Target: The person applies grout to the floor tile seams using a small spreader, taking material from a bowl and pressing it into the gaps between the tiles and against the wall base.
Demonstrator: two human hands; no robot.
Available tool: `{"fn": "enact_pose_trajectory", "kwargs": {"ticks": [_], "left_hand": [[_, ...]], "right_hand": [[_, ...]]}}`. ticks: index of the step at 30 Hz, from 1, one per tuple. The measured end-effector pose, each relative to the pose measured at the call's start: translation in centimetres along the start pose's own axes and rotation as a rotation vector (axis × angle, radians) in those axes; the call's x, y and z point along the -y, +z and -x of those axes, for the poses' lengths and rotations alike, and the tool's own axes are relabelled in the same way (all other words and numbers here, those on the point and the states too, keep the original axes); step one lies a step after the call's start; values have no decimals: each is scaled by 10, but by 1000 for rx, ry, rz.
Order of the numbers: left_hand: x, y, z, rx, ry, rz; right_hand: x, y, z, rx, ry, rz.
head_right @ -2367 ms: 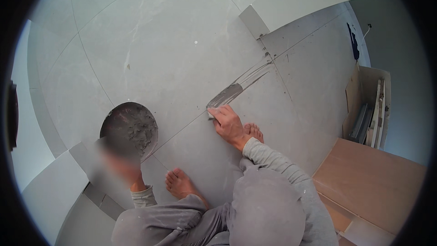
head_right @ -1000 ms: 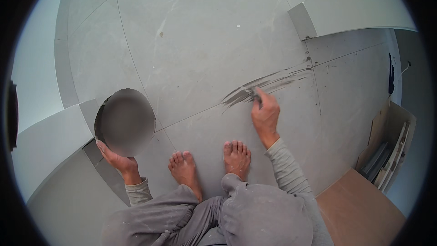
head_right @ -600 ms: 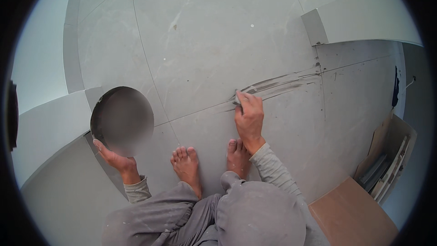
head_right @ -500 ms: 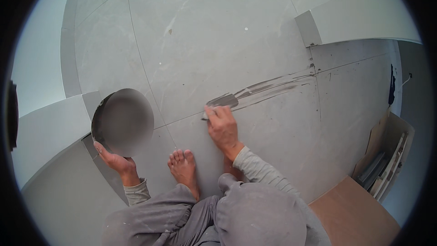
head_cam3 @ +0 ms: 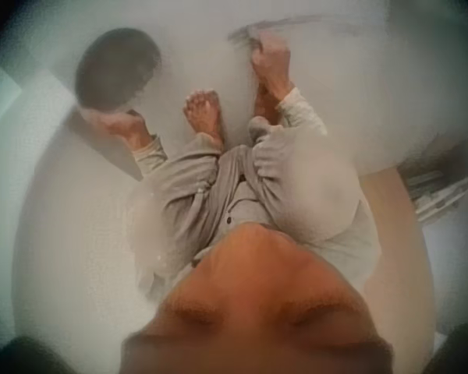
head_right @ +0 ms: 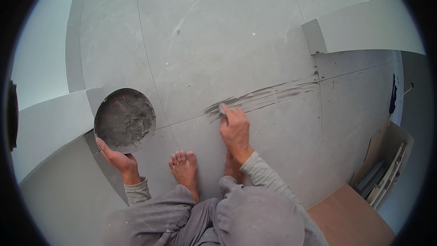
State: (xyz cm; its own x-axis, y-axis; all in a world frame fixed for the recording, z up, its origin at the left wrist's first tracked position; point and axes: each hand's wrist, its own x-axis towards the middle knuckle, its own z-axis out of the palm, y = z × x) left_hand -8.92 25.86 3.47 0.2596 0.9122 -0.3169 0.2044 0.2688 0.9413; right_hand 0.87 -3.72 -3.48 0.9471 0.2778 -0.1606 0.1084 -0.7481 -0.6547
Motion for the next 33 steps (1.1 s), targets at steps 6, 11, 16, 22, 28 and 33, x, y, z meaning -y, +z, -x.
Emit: {"fn": "enact_pose_trajectory", "kwargs": {"ticks": [6,11,16,22,28,33], "left_hand": [[-8,7,14,-54,-27,-52],[-4,-2,15,-260,29,-250],[15,-5,9,-77,80,-260],[-23,-7,15,33,108,-280],[-63,16,49,61,88,-331],[-34,6,21,-13,3,-298]], "right_hand": [[49,62,22,254,-236,-272],[30,33,4,181,-389,-75],[14,46,42,365,-496,-49],[-47,-58,-17,-248,7,-101],[-156,-125,-64,-480,223,247],[-65,-44,-32,-200,-32,32]]}}
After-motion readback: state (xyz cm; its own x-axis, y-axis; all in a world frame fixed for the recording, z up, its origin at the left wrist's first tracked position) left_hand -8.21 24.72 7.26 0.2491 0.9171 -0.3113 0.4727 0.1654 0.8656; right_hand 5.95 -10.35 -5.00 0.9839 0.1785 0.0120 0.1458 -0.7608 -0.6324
